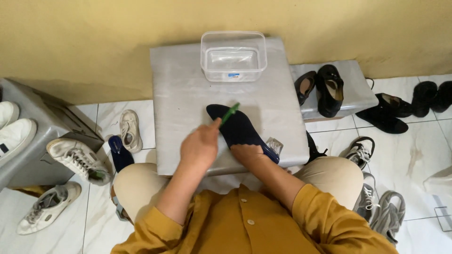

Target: The person scrubs a dark blue high-heeled shoe with a green toothbrush, repeatedly dipping the brush into a container of water. The person holds the shoe steady with one hand while scrubbing the upper surface and heel area.

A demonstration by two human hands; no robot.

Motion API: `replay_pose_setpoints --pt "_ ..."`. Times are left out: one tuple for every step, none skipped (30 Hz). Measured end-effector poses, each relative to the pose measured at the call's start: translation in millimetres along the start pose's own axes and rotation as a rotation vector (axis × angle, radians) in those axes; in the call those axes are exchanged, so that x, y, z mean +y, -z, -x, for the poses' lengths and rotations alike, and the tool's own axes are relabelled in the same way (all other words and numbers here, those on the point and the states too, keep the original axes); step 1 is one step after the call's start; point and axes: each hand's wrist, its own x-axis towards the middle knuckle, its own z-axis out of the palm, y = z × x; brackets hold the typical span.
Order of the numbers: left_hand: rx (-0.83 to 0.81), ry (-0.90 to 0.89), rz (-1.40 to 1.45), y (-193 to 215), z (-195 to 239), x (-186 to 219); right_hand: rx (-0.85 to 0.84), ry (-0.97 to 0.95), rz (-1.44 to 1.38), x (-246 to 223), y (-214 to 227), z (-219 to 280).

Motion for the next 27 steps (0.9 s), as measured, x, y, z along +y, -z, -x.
replay_pose_setpoints --pt "-0.013 -0.091 -0.098 -5.7 4.5 7.0 0.0 -0.005 -0.005 -0.1 -1.9 -0.5" --pt "-0.027 -0.189 -0.2 -10.8 6.8 13.8 0.004 -0.015 -0.013 -0.2 -3.2 -2.4" --pt "-0.026 -0.195 -0.204 -7.4 11.1 24.9 0.009 -0.02 -0.017 1.4 -7.1 -8.6" --pt "-0.129 -0.234 -0.131 -6.0 18.5 36.5 0.022 -0.023 -0.012 3.3 -14.3 -10.4" --pt "-0.232 -0.272 -0.059 -4.7 26.1 47.8 0.035 -0.026 -0.006 4.9 -21.9 -12.4" --pt "-0.234 -0.269 -0.058 -1.0 20.7 44.3 0.032 -0.025 -0.007 5.2 -27.7 -14.5" --pt "-0.196 -0.235 -0.085 2.9 15.4 40.7 0.051 -0.019 0.007 5.4 -33.5 -16.7" --pt "-0.16 -0.207 -0.113 7.1 8.8 37.6 0.073 -0.018 0.018 6.0 -38.7 -19.0" --pt "-0.164 -0.21 -0.115 10.2 3.2 33.4 0.072 -0.022 0.014 4.0 -28.9 -13.4" --pt "-0.167 -0.121 -0.058 13.4 -1.6 29.3 0.11 -0.004 -0.005 1.8 -19.0 -7.4" --pt "-0.169 -0.031 -0.002 16.9 -6.3 25.2 0.148 0.014 -0.023 -0.6 -8.9 -1.2" --pt "-0.164 -0.034 -0.004 10.5 1.2 28.7 0.154 0.014 -0.022 -1.6 -8.0 -1.9" --pt "-0.216 -0.103 -0.065 4.1 8.5 32.2 0.028 -0.008 0.013 -2.6 -6.9 -2.7" --pt "-0.277 -0.175 -0.124 -2.9 16.9 36.2 -0.105 -0.035 0.044 -3.6 -7.8 0.1" --pt "-0.28 -0.179 -0.125 0.4 18.5 43.0 -0.106 -0.04 0.041 -2.7 -8.4 0.9" --pt "-0.296 -0.218 -0.11 2.6 22.7 48.8 -0.061 -0.022 0.029 -3.1 -10.7 2.3" --pt "-0.311 -0.257 -0.094 4.9 27.2 54.4 -0.016 -0.004 0.016 -3.7 -13.1 3.8" --pt "-0.309 -0.26 -0.095 24.7 23.4 59.1 -0.012 -0.005 0.017 -2.5 -13.8 1.5" --pt "-0.235 -0.114 0.044 44.7 19.5 63.9 0.062 0.014 -0.004 -1.1 -14.2 -0.7" --pt "-0.163 0.036 0.181 64.1 17.7 68.8 0.132 0.037 -0.026 -0.9 -16.5 -1.0" --pt "-0.163 0.037 0.181 41.6 8.7 45.3 0.132 0.037 -0.027 0.6 -19.8 -1.7" --pt "-0.051 0.007 0.063 19.5 0.2 21.4 0.227 0.039 -0.003 1.6 -23.2 -2.1" --pt "0.061 -0.024 -0.054 -2.5 -7.9 -2.6 0.323 0.041 0.021 2.3 -26.5 -2.3" --pt "0.07 -0.025 -0.055 -11.0 0.5 0.8 0.33 0.044 0.025 1.7 -21.7 -0.6" --pt "0.039 -0.079 0.01 -19.6 8.5 4.3 0.211 0.055 0.016 1.4 -16.7 1.0" --pt "0.001 -0.138 0.073 -27.9 15.8 7.7 0.089 0.059 0.001 0.3 -12.5 3.9" --pt "0.002 -0.143 0.071 -33.7 17.9 8.6 0.093 0.055 0.0 -2.4 1.1 7.0"
